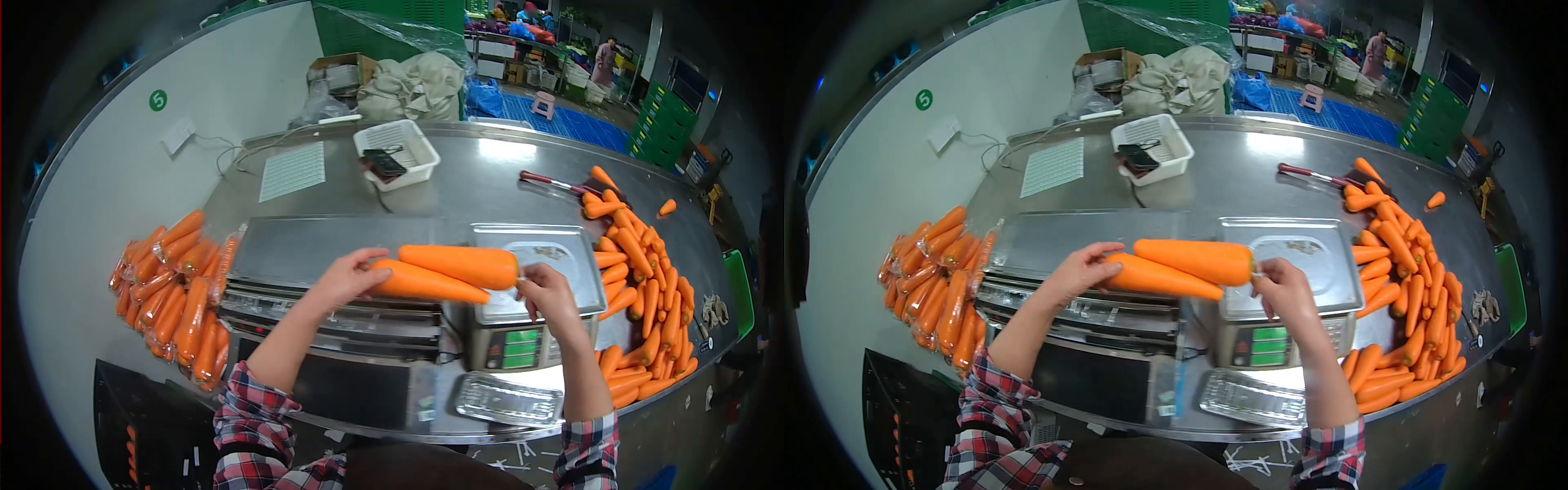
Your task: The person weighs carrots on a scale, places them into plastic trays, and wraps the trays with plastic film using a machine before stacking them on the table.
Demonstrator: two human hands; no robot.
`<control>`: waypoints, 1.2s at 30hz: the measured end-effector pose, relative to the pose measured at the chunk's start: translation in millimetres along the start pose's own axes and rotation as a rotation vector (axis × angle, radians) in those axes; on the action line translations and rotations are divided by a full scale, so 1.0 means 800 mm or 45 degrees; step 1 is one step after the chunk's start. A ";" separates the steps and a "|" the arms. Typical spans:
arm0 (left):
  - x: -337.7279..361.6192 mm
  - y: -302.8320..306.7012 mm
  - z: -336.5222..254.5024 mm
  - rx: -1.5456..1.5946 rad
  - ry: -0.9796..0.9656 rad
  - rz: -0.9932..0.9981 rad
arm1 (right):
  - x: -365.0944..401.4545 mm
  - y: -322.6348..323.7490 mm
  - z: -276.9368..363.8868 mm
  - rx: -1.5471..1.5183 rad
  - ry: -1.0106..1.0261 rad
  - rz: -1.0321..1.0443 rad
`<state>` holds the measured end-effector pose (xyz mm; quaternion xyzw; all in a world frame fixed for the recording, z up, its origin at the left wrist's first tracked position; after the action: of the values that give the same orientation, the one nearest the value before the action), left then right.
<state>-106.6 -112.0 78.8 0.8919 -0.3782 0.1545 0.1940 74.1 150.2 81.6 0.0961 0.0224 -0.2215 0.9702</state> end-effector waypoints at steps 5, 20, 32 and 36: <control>0.003 0.202 0.073 -0.052 -0.088 -0.150 | -0.087 -0.213 -0.014 0.269 0.168 0.047; 0.146 0.341 0.186 -1.220 -0.426 -1.122 | 0.028 -0.299 0.035 1.552 0.736 -0.060; 0.123 0.332 0.119 -0.859 -0.672 -1.133 | 0.022 -0.334 0.038 1.384 0.624 0.004; 0.041 0.322 0.098 -1.027 -0.641 -0.631 | -0.011 -0.323 0.069 1.486 0.694 -0.207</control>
<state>-263.8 -332.7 82.8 0.8185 -0.2206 -0.2722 0.4552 -45.8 -85.5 90.4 0.6582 0.1511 -0.2376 0.6982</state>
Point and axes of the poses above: each hand's wrist, its own x-axis away from the middle knuckle, its own y-axis out of the back of the hand, z = x × y, the point moved 7 cm from there along -x, towards the middle knuckle, and after that the axes turned 13 degrees about y, right-handed, at the moved point
